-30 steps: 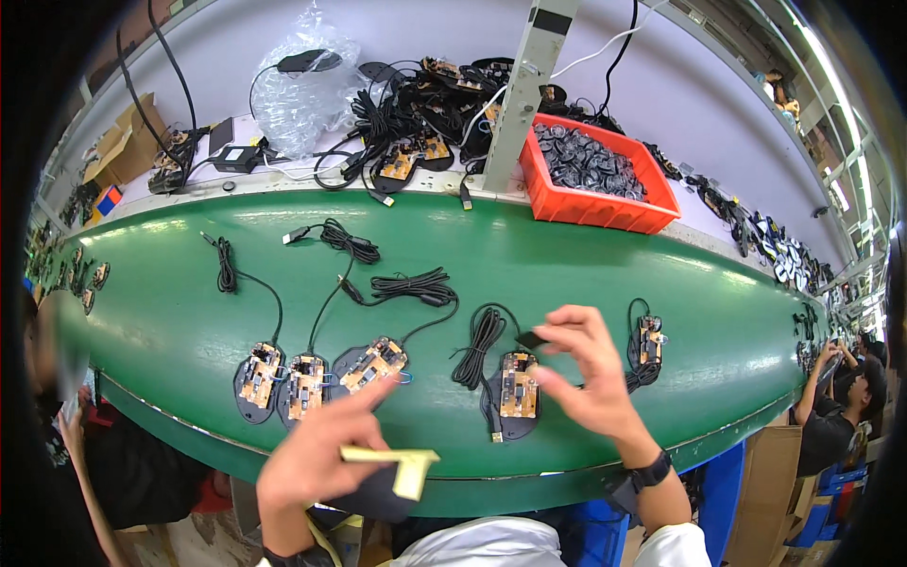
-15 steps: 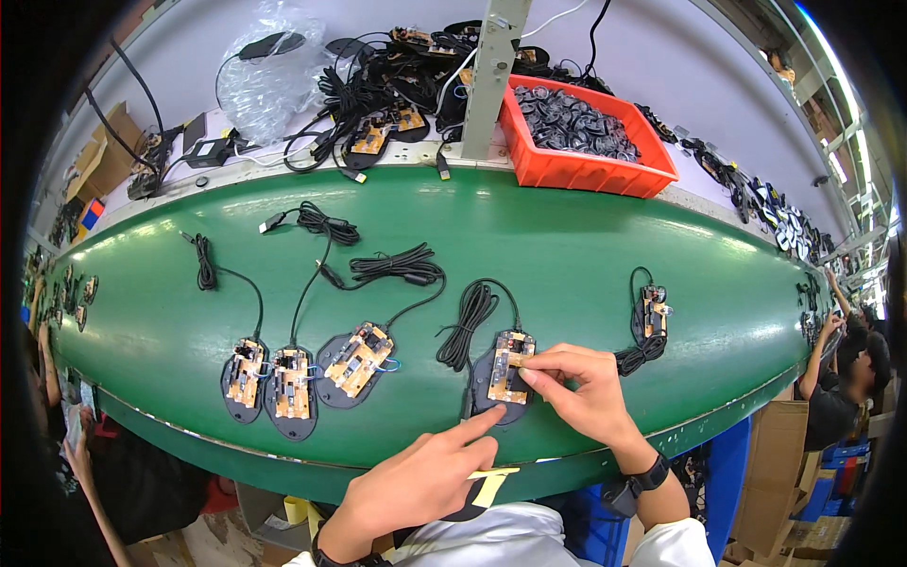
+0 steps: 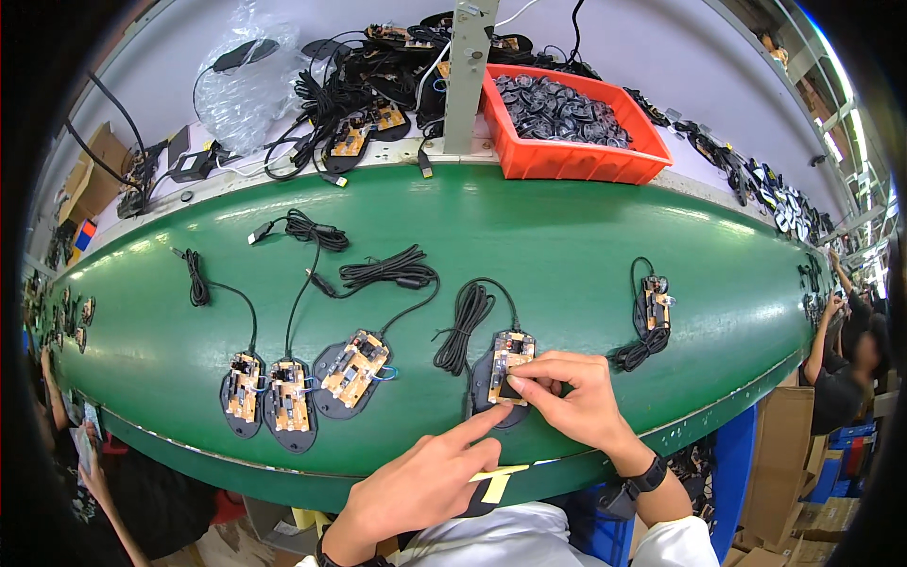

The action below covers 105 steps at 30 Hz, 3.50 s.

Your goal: The worker is assembling computer mice on an electronics factory assembly line, applying adhesive tape and connecting components.

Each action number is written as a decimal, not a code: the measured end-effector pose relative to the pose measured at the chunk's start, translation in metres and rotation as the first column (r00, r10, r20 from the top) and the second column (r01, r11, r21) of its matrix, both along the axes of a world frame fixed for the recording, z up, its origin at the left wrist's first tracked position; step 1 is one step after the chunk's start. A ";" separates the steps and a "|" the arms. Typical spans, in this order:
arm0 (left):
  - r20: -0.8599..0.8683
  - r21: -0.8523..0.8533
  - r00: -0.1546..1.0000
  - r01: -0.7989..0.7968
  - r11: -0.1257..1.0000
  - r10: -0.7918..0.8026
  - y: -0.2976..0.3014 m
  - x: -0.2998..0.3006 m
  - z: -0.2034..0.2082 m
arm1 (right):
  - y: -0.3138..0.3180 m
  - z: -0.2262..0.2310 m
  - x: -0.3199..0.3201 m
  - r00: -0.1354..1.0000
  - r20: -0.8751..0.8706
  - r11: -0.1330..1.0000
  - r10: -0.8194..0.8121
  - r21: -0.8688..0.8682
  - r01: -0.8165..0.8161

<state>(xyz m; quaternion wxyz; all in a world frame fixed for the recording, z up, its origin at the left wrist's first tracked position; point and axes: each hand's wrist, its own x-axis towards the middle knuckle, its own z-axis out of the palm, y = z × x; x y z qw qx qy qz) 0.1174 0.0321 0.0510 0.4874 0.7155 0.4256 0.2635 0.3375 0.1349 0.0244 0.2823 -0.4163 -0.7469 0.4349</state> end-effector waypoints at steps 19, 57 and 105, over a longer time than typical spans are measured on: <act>-0.049 -0.022 0.999 -0.009 1.000 0.008 0.016 0.011 -0.002 | -0.007 -0.005 0.005 0.995 0.081 0.961 -0.062 0.276 0.038; 0.212 0.001 0.948 -0.243 0.970 0.237 -0.007 -0.001 0.020 | 0.341 0.022 -0.001 0.668 0.693 0.905 -0.273 0.421 -0.067; 0.002 -0.092 0.999 -0.038 0.995 0.038 0.003 0.007 0.016 | 0.025 0.029 0.049 0.847 0.531 0.851 -0.030 0.458 -0.257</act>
